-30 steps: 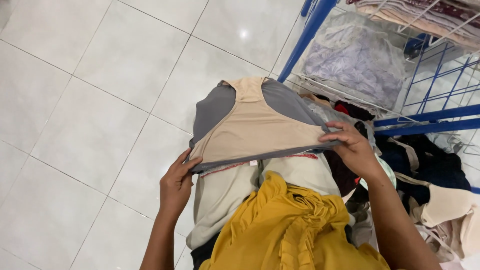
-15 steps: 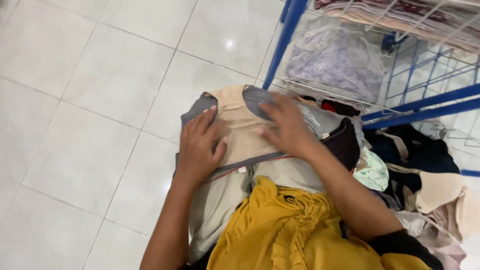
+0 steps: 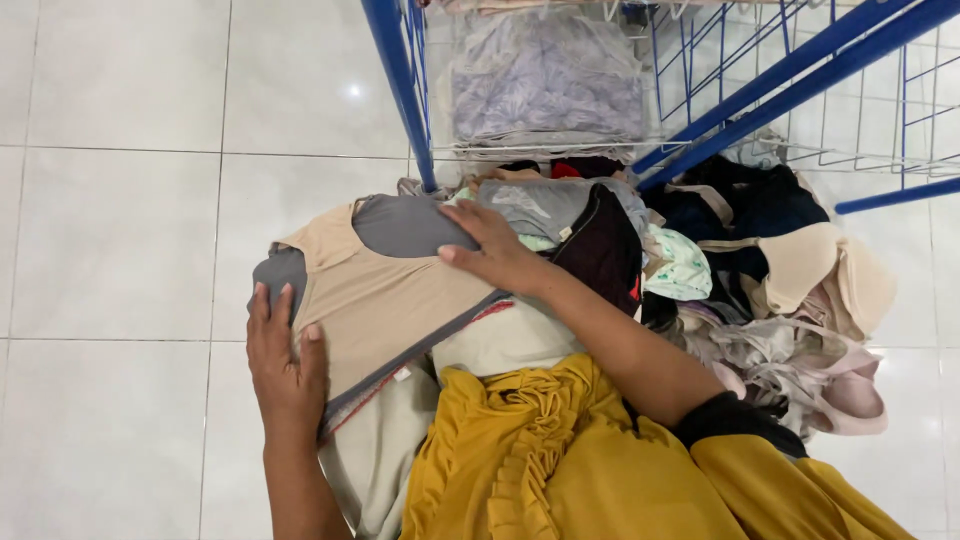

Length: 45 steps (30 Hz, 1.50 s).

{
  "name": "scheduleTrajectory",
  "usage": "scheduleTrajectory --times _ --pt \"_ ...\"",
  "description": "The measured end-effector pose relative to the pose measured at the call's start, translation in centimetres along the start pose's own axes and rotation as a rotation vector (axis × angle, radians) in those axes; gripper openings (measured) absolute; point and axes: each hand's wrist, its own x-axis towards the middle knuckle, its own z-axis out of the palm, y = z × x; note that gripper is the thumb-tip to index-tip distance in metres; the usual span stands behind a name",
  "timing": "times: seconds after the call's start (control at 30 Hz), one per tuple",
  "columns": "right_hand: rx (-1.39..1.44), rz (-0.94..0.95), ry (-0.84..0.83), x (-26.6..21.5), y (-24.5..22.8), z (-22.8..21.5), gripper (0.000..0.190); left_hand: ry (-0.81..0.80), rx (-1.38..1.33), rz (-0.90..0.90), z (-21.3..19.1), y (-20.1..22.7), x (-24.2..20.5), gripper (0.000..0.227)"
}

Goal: Sort various undergarments from a pile on the floor and place them onto a shelf.

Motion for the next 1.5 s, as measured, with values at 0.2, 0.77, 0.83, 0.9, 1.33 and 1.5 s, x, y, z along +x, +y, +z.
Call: scheduleTrajectory --times 0.2,0.77,0.83,0.9,1.33,1.5 --pt "-0.264 0.584 0.551 -8.4 18.8 0.1 0.043 0.021 0.13 0.035 0.0 -0.1 -0.4 0.049" --pt "0.259 1.025 0.534 -14.0 25.0 -1.9 0.039 0.078 0.265 0.124 0.7 0.2 -1.2 0.048" --pt "0.748 1.118 0.559 -15.8 25.6 -2.8 0.035 0.088 0.27 0.126 0.5 0.1 -1.7 0.048" --pt "1.504 1.023 0.573 -17.8 27.1 -3.4 0.017 0.096 0.27 0.131 0.4 0.1 -2.0 0.048" --pt "1.566 0.543 0.444 -15.7 13.8 -15.0 0.035 0.143 0.267 0.151 1.5 -1.1 -1.9 0.048" --pt "1.093 0.271 0.312 -11.4 -0.1 -19.1 0.044 0.15 0.354 0.199 1.1 -0.1 -1.7 0.052"
